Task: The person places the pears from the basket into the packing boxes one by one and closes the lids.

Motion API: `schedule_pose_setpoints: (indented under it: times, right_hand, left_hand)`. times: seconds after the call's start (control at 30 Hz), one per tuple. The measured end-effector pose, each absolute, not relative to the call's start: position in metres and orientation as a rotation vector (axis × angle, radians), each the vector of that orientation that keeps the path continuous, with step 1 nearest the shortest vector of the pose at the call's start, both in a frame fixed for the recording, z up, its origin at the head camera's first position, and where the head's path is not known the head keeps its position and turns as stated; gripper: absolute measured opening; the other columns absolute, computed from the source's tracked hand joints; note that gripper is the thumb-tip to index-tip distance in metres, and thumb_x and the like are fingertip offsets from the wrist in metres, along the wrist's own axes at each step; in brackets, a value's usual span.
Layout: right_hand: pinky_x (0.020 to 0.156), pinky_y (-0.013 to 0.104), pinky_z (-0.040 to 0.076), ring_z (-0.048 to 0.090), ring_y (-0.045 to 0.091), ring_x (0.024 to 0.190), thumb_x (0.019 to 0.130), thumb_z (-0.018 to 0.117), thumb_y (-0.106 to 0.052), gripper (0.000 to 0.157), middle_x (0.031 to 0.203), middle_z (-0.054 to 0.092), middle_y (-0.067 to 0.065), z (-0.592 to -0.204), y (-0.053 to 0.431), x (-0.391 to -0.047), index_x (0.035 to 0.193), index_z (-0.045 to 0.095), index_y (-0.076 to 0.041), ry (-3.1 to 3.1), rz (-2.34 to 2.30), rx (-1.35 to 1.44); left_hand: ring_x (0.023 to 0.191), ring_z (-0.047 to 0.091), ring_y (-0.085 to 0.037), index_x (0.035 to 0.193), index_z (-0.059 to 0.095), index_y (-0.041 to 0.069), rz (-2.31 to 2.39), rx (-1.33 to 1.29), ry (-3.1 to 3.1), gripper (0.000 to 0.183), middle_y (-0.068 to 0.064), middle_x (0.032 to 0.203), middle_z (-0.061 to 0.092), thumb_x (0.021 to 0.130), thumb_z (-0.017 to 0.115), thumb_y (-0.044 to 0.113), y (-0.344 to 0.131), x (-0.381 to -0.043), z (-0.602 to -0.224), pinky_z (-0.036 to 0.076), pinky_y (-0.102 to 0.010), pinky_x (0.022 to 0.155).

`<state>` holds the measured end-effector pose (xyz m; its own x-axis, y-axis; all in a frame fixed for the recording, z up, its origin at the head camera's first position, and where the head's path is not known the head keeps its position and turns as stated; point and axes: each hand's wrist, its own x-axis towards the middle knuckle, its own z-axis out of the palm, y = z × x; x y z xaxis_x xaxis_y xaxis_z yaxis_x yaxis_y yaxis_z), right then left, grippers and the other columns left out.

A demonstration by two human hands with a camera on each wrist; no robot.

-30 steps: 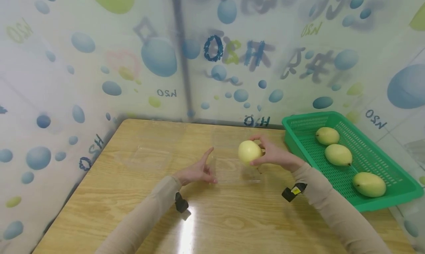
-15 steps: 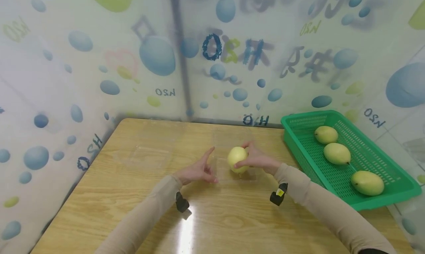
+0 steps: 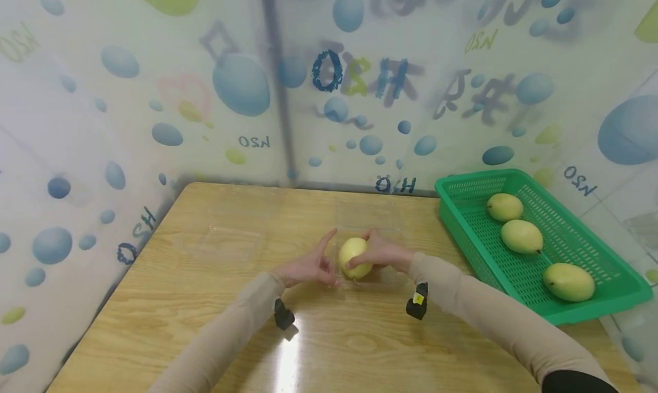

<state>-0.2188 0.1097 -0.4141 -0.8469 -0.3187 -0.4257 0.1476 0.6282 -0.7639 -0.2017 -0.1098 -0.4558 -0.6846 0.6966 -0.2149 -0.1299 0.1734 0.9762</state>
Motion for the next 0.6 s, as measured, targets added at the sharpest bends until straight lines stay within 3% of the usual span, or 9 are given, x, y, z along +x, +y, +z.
schedule_pose_setpoints:
  times: [0.3, 0.6]
  right_hand:
    - [0.081, 0.040, 0.055, 0.056, 0.026, 0.094, 0.070, 0.084, -0.028, 0.074, 0.110, 0.049, 0.016, -0.407, 0.103, -0.223, 0.119, 0.036, 0.000, 2.351, -1.120, -0.108]
    - [0.079, 0.036, 0.050, 0.055, 0.027, 0.090, 0.060, 0.090, -0.021, 0.075, 0.102, 0.051, 0.015, -0.419, 0.097, -0.221, 0.112, 0.039, 0.000, 2.532, -1.111, -0.187]
  left_hand:
    - [0.089, 0.064, -0.041, 0.152, -0.018, 0.027, 1.598, 0.546, 1.770, 0.114, -0.011, 0.077, 0.062, 0.081, 0.062, -0.012, -0.112, -0.204, -0.457, 0.056, -0.038, 0.082]
    - [0.092, 0.064, -0.042, 0.152, -0.020, 0.025, 1.587, 0.538, 1.764, 0.114, -0.011, 0.077, 0.062, 0.081, 0.061, -0.013, -0.110, -0.203, -0.454, 0.056, -0.038, 0.084]
